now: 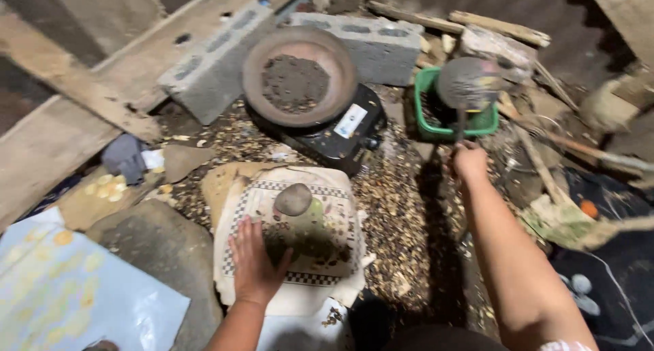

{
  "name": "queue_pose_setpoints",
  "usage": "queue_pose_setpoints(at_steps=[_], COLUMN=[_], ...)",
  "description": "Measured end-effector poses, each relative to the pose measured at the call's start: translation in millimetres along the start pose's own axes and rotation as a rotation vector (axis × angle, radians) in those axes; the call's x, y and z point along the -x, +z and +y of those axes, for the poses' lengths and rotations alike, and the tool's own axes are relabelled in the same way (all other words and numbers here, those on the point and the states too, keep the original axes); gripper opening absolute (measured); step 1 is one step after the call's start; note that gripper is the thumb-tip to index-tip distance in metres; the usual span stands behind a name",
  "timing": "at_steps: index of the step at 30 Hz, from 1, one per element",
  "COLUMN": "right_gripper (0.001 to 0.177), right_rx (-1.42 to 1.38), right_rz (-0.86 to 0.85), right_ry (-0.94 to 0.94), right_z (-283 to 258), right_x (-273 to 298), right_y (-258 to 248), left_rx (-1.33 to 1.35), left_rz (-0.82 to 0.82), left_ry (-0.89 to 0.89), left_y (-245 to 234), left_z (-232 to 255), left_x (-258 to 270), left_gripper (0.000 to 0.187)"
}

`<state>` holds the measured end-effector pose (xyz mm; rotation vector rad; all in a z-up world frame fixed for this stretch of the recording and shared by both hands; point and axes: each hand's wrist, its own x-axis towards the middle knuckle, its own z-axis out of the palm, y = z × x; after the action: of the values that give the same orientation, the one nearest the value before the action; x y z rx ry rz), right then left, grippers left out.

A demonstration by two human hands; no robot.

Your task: The person uses a hammer to crush yellow cassava slices on a white sheet. They then use a stone pestle to grind the cassava on a patterned cloth. The person also stirs dark beans in a pot on a portable gas stove using a metal strainer.

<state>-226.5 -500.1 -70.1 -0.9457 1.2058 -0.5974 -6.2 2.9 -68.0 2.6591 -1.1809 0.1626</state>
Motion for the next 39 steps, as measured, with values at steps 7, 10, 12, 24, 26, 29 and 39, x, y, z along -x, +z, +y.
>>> queue_pose_setpoints(at_steps=[7, 10, 12, 24, 26, 29, 39], right_gripper=[0.057, 0.049, 0.043, 0.017, 0.02, 0.028, 0.038], right_rx=[0.981, 1.19, 1.311, 0.864, 0.31, 0.583, 1.333], right_rz=[0.027, -0.086, -0.12, -0.481, -0.513, -0.395, -0.116], right_ry=[-0.854, -0.957, -0.88, 0.032, 0.085, -0.218, -0.985], right_z=[-65.9, -90.1, -95.6, -91.4, -55.1, -49.6, -79.2], right_x=[113.3, 129.8, 121.4, 130.7, 110.9, 121.2, 127.0], right_y=[120.6, 173.0, 189.9, 241.7, 243.8, 240.3, 216.0], left_rx=[0.127, 0.127, 0.116, 0.241, 0.27, 0.282, 0.251], left_rz=[0.061, 0.059, 0.055, 0.052, 0.042, 0.054, 0.083], left_ry=[0.068, 0.062, 0.055, 0.026, 0.026, 0.021, 0.037], left_y=[-12.3, -15.3, -18.2, -23.3, -22.5, -28.0, -24.1], left_z=[5.4, 5.2, 8.4, 7.2, 6.2, 7.7, 6.3], left_x=[-1.0, -1.3, -2.1, -5.5, -5.8, -6.8, -5.9], left_gripper=[0.102, 0.099, 0.098, 0.092, 0.089, 0.089, 0.094])
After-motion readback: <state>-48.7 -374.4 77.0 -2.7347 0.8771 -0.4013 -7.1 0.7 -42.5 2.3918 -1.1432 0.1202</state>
